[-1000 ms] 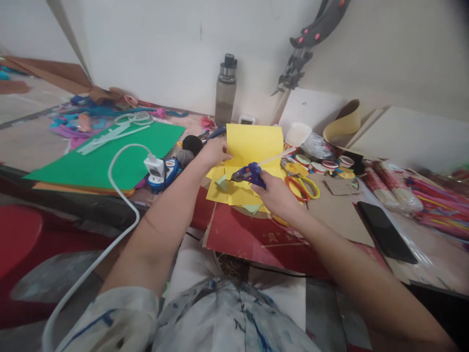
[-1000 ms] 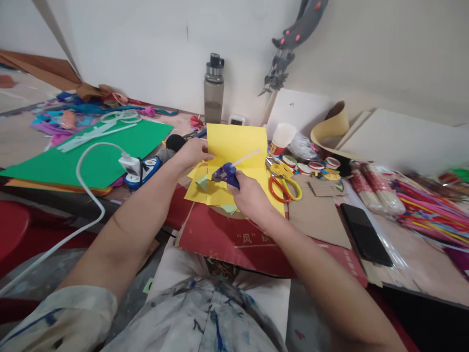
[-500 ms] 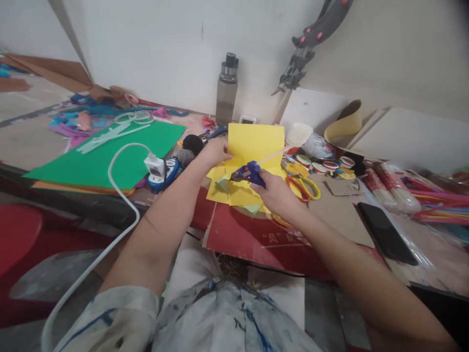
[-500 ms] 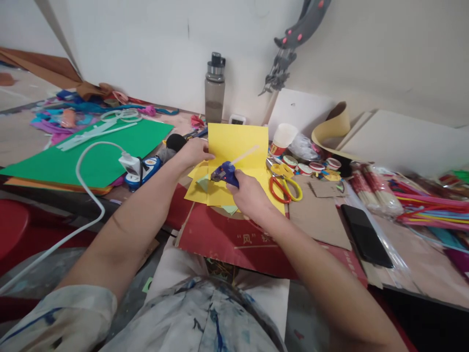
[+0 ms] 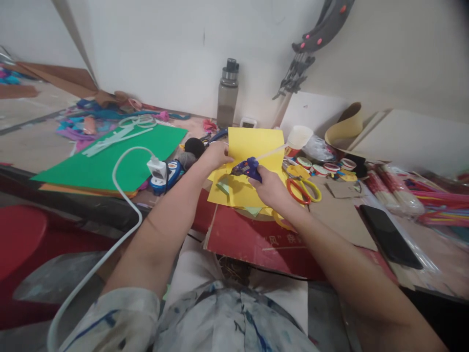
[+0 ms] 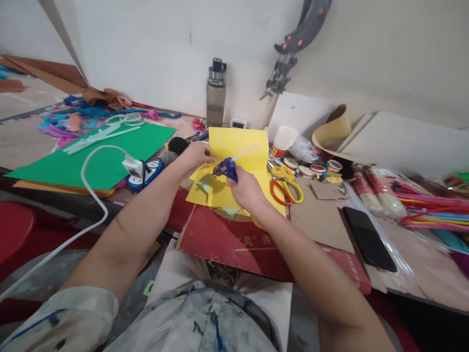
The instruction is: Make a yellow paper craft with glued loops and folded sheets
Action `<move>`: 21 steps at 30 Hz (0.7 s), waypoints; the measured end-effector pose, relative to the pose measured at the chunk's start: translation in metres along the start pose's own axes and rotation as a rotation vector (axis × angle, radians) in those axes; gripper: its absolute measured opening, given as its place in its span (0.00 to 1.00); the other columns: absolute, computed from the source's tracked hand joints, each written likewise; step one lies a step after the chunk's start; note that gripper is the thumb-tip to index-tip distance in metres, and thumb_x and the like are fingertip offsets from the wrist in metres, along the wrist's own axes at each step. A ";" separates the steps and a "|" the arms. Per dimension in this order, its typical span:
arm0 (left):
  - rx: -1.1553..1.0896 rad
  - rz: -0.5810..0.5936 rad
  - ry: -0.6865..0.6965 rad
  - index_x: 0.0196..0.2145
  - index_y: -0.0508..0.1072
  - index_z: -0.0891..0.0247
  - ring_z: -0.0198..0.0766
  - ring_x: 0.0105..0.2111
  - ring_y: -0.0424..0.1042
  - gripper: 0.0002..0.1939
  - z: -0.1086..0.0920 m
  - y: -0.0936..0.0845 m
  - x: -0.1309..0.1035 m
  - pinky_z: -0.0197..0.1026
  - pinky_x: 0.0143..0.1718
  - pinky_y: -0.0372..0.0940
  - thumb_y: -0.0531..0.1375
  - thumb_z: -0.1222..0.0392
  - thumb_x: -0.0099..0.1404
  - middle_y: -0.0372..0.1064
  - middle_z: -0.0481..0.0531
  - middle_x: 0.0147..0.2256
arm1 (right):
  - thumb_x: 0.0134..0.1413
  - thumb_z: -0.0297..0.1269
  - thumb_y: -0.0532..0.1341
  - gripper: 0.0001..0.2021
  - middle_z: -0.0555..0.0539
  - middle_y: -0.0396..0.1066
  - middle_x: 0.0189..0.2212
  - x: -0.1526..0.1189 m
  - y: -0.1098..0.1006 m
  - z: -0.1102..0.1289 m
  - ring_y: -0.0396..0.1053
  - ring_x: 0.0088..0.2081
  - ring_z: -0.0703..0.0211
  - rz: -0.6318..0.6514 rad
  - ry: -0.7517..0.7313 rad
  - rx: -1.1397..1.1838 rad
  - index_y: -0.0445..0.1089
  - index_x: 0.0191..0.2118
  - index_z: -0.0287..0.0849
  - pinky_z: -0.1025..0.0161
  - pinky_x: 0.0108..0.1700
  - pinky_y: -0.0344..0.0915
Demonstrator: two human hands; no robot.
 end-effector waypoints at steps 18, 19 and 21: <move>0.096 -0.015 0.012 0.21 0.75 0.67 0.36 0.25 0.66 0.04 0.002 0.001 0.005 0.39 0.29 0.56 0.66 0.63 0.49 0.68 0.50 0.21 | 0.59 0.37 0.57 0.12 0.39 0.76 0.40 0.003 0.005 0.001 0.73 0.39 0.50 -0.006 -0.011 0.007 0.69 0.47 0.40 0.62 0.37 0.62; 0.090 -0.026 0.006 0.20 0.73 0.66 0.37 0.25 0.66 0.06 0.002 0.000 0.005 0.39 0.29 0.55 0.66 0.63 0.49 0.67 0.49 0.20 | 0.59 0.37 0.57 0.13 0.39 0.76 0.41 0.006 0.006 0.000 0.73 0.40 0.50 -0.010 -0.003 0.010 0.69 0.48 0.40 0.62 0.38 0.63; 0.070 -0.033 -0.002 0.17 0.71 0.66 0.37 0.25 0.65 0.08 0.002 -0.001 0.005 0.39 0.29 0.55 0.67 0.63 0.48 0.64 0.49 0.18 | 0.60 0.38 0.57 0.13 0.39 0.76 0.41 0.012 0.008 0.001 0.73 0.40 0.50 -0.017 0.006 0.018 0.68 0.49 0.40 0.62 0.38 0.64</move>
Point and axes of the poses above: each hand's wrist, its own x-axis towards the middle knuckle, its own y-axis out of the palm, z = x × y, the point moved 10 cm from there along x, towards the middle knuckle
